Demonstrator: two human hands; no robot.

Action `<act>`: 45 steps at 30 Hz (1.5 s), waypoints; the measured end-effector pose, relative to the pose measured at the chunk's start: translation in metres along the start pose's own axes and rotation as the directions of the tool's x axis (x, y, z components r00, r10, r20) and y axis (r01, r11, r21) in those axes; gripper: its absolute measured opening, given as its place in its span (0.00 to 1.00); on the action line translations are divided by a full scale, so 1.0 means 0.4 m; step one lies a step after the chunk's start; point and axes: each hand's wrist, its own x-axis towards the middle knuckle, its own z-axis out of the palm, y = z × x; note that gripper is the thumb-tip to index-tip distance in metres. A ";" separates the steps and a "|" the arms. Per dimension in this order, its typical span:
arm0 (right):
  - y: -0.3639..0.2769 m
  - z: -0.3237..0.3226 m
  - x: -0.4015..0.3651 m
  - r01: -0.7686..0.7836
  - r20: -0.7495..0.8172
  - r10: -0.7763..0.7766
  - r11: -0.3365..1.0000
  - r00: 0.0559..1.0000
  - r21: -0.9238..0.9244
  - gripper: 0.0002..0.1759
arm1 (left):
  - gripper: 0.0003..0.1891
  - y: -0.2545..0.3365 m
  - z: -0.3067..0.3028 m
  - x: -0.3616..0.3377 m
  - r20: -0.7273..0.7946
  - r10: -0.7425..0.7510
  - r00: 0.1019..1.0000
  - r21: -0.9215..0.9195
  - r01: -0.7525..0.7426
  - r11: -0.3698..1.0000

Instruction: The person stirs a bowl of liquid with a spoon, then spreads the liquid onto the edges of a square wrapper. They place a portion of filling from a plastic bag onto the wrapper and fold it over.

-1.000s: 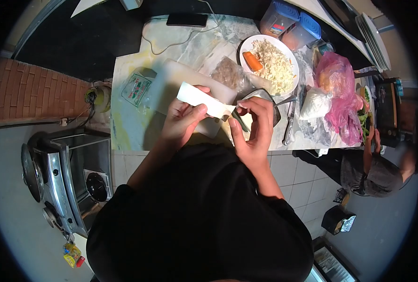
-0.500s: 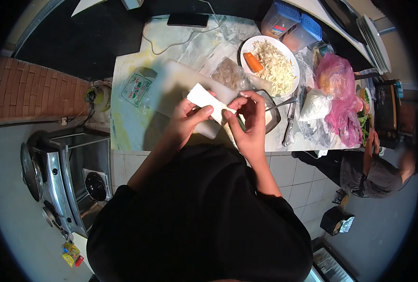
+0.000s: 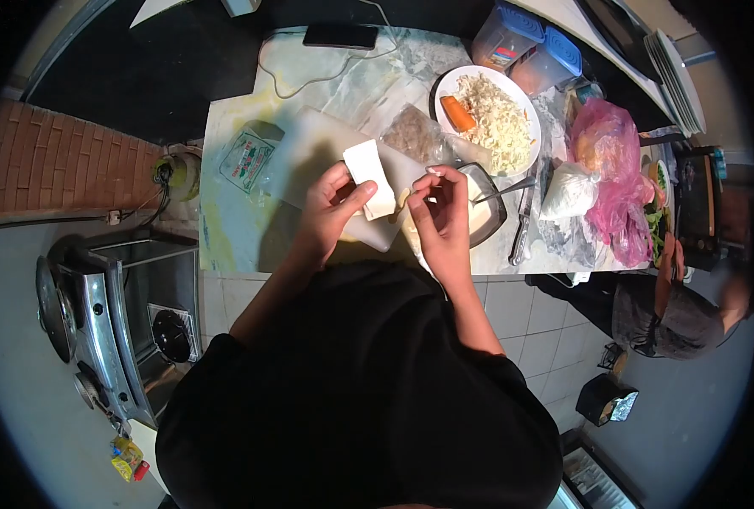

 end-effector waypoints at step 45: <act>-0.019 -0.010 0.007 0.225 0.123 -0.218 0.973 0.968 -0.047 0.30 | 0.15 0.050 -0.004 -0.016 0.402 0.362 0.841 0.660 -0.541 0.522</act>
